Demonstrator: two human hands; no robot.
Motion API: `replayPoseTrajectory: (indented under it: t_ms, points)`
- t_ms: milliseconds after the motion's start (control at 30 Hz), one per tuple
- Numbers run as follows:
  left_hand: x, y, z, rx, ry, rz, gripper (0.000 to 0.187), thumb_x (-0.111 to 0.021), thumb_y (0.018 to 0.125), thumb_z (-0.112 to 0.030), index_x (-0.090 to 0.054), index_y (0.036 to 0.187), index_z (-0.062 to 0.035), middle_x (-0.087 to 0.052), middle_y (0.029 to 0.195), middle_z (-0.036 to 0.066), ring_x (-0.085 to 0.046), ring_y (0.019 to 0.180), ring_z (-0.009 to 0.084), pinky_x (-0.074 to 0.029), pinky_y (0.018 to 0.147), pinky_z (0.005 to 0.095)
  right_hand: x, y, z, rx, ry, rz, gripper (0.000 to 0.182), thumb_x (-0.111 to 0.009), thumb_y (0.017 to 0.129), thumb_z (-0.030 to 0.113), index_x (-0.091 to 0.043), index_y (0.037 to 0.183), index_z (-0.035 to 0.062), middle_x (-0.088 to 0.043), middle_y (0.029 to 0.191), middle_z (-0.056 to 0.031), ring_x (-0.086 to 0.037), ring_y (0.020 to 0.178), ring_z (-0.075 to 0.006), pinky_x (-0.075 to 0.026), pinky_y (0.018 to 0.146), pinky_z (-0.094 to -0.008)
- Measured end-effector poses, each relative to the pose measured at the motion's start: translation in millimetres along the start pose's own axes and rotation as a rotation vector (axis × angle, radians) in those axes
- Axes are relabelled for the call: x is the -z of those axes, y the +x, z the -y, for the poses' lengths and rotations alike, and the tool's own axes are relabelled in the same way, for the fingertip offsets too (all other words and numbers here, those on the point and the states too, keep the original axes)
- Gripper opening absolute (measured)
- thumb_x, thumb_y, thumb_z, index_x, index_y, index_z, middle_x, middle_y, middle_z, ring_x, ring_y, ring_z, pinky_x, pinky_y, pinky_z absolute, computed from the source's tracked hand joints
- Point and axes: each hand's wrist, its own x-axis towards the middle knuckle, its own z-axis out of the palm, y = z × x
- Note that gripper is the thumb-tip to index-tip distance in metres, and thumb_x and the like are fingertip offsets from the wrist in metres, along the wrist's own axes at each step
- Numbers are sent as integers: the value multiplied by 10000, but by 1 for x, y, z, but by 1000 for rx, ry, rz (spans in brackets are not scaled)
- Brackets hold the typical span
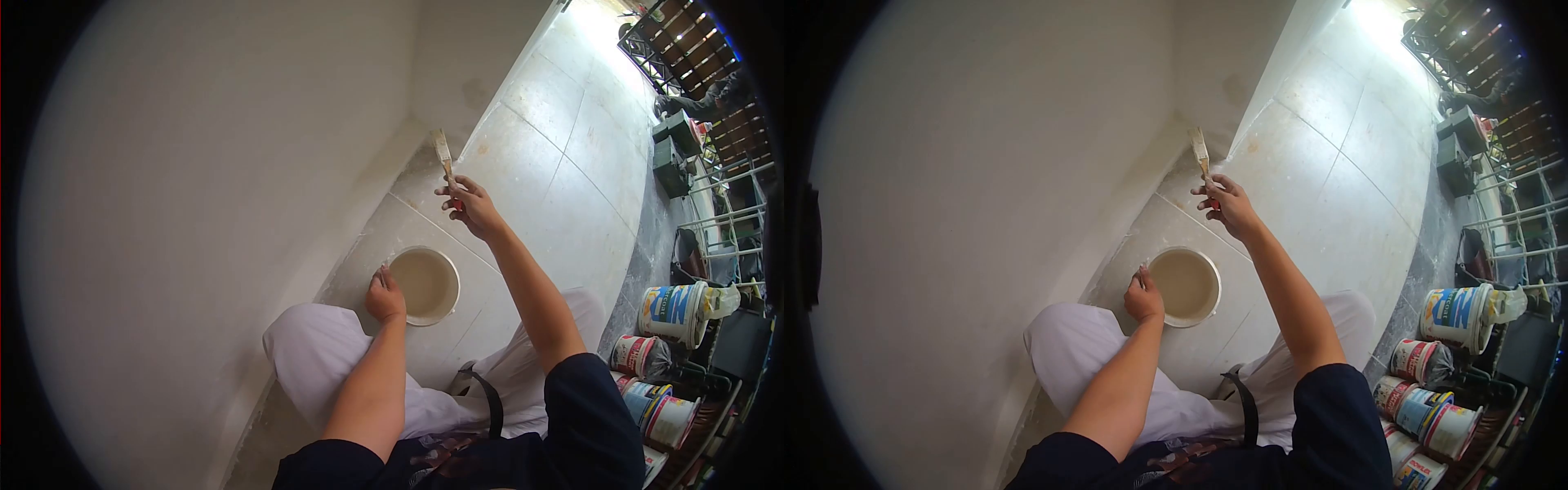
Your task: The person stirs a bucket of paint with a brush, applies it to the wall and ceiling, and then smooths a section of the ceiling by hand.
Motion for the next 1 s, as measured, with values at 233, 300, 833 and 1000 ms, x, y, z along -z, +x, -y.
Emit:
replayPoseTrajectory:
  t_ms: [233,300,833,1000]
  points:
    - [1,-3,1,7,3,6,447,-546,1021,-461,-785,1011,-84,-749,869,186,-723,766,398,-559,659,493,-24,126,-10,-46,-40,-46,268,-522,1047,226,-521,1252,53,-716,1182,-83,-642,867,-161,-497,749,-344]
    - [1,-2,0,1,-9,7,445,-545,1021,-457,-784,1013,-82,-750,875,186,-724,772,394,-560,663,490,-28,155,-7,-38,14,-31,256,-533,1037,202,-519,1243,53,-715,1179,-89,-602,867,-149,-491,724,-329]
    - [6,0,-3,39,-7,68,440,-516,1029,-456,-773,1048,-99,-756,948,167,-723,825,398,-570,709,476,-90,194,44,280,361,-97,152,-488,1056,201,-521,1066,53,-743,1066,-115,-573,756,-145,-465,637,-295]
    - [4,-2,0,-6,-28,42,435,-523,1027,-451,-774,1038,-96,-752,923,177,-722,809,400,-567,699,478,-86,172,-8,88,218,-173,214,-502,1043,214,-517,1157,34,-749,1048,-97,-570,705,-133,-468,630,-294]
